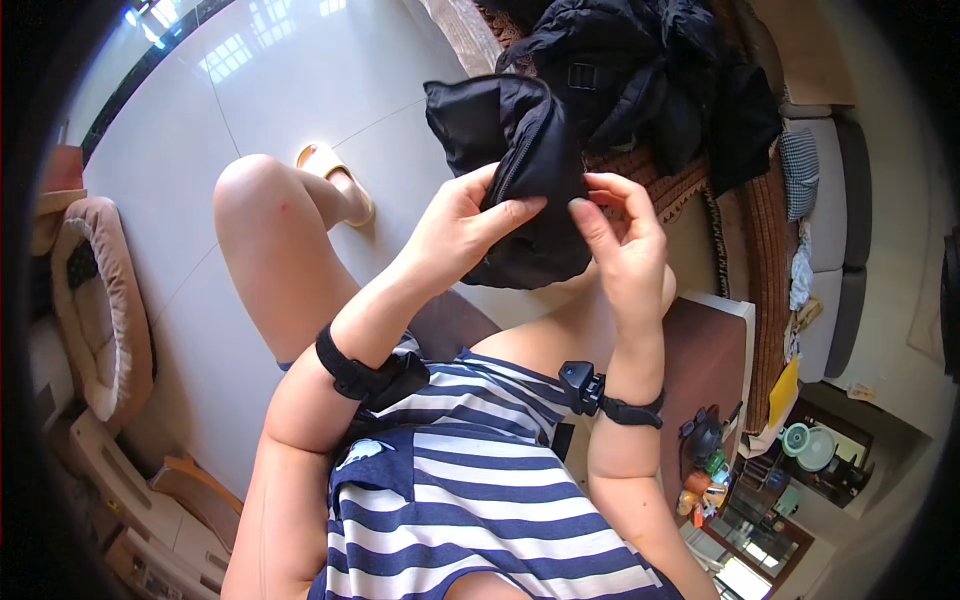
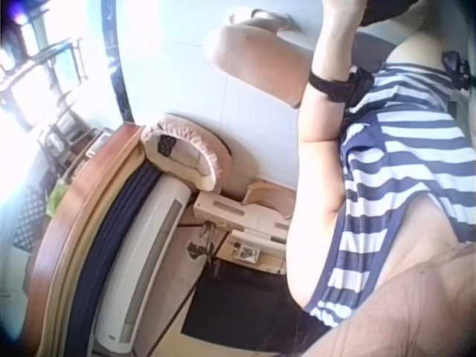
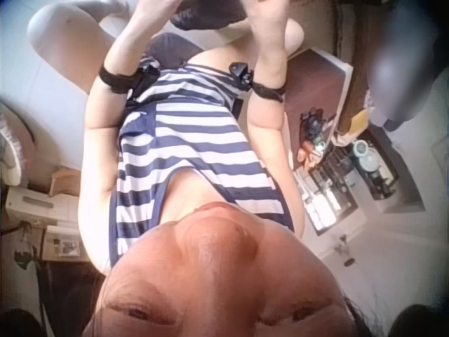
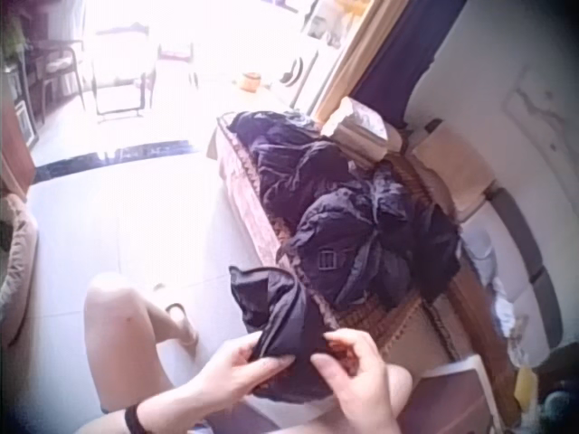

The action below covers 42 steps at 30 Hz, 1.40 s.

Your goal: The recorder is stuffing a black down jacket into its own storage pocket while sitting down.

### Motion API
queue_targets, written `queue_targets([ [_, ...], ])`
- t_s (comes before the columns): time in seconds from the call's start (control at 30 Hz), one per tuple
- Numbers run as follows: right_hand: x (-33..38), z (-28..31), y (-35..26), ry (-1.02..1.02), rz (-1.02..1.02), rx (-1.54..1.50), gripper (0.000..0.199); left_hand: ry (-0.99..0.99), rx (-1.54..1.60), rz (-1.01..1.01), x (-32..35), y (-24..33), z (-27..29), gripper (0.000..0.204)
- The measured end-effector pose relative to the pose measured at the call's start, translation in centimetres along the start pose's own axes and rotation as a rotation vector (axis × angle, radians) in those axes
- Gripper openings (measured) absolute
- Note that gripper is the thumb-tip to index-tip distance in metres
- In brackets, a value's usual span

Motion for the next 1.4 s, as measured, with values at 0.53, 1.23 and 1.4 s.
queue_targets([
  [0.53,0.9,-4.0,3.2,-0.180,-0.445,-0.953,0.031,-0.106,0.131,0.057,0.9,0.9,-0.7,0.022],
  [1.23,0.0,-1.6,1.3,0.460,-0.369,-0.918,0.029,0.323,-0.740,-0.685,-2.4,6.8,-2.0,0.020],
  [1.4,-1.6,-1.1,1.6,0.382,-0.244,-0.780,0.029,0.289,-0.717,-0.603,-1.1,6.8,-3.8,0.019],
])
Point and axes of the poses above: each hand's wrist, its own x-axis away from the middle knuckle, its own z-axis out of the back of the hand, y = z × x, the point moved 10 cm from there along -x, towards the middle knuckle, and after that the axes turned 5 degrees about -x, right-handed, at the moved point
